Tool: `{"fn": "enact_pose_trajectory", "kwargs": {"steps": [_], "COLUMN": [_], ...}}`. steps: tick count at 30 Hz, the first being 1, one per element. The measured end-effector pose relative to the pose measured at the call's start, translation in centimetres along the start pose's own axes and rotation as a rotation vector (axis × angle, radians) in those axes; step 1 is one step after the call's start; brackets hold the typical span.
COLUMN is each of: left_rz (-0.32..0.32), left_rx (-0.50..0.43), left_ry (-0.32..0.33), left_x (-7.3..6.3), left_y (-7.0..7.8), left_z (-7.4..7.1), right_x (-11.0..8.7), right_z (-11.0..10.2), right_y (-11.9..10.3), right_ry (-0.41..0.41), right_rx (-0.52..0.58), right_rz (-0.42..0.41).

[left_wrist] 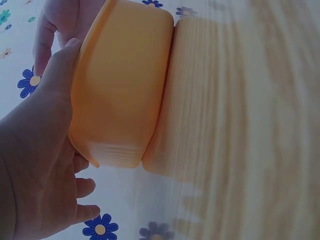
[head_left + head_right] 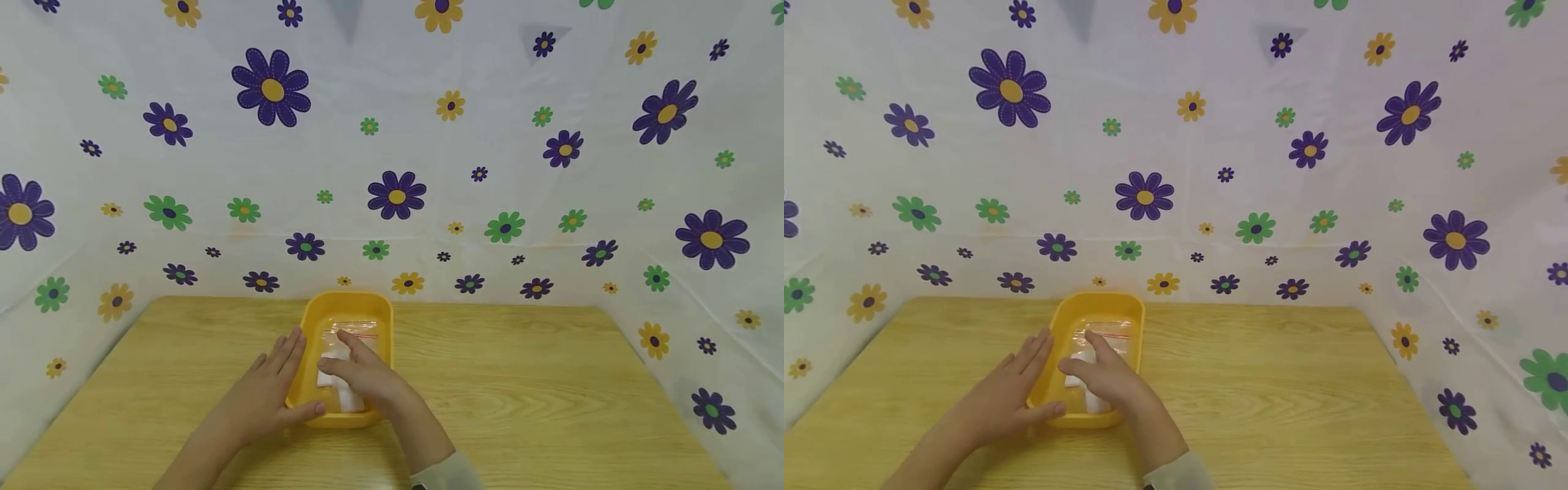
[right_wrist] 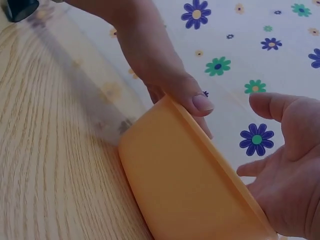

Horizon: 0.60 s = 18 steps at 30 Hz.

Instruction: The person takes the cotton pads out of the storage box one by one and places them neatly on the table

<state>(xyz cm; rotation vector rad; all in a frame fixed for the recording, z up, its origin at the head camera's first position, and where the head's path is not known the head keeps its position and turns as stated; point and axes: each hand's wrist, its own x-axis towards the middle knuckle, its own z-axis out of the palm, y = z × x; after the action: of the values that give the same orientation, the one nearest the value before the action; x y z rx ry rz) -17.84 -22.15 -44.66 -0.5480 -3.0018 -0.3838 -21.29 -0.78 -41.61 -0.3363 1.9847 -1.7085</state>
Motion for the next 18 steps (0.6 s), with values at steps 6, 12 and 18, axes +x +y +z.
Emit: {"fn": "enact_pose_trajectory", "kwargs": {"steps": [6, 12, 18], "left_rz": [0.005, -0.015, -0.025], "left_rx": [0.011, 0.010, 0.017], "left_ry": [0.010, 0.008, 0.012], "left_x": [-0.01, -0.27, -0.49], "left_y": [-0.01, 0.42, 0.68], "left_z": [-0.22, -0.37, -0.41], "right_x": [0.07, -0.02, -0.04], "right_z": [-0.17, -0.05, 0.15], "right_y": [-0.05, 0.30, 0.31], "right_ry": [-0.022, 0.071, 0.058], "right_rx": [0.026, 0.021, 0.021], "right_rz": [-0.011, -0.033, -0.028]}}
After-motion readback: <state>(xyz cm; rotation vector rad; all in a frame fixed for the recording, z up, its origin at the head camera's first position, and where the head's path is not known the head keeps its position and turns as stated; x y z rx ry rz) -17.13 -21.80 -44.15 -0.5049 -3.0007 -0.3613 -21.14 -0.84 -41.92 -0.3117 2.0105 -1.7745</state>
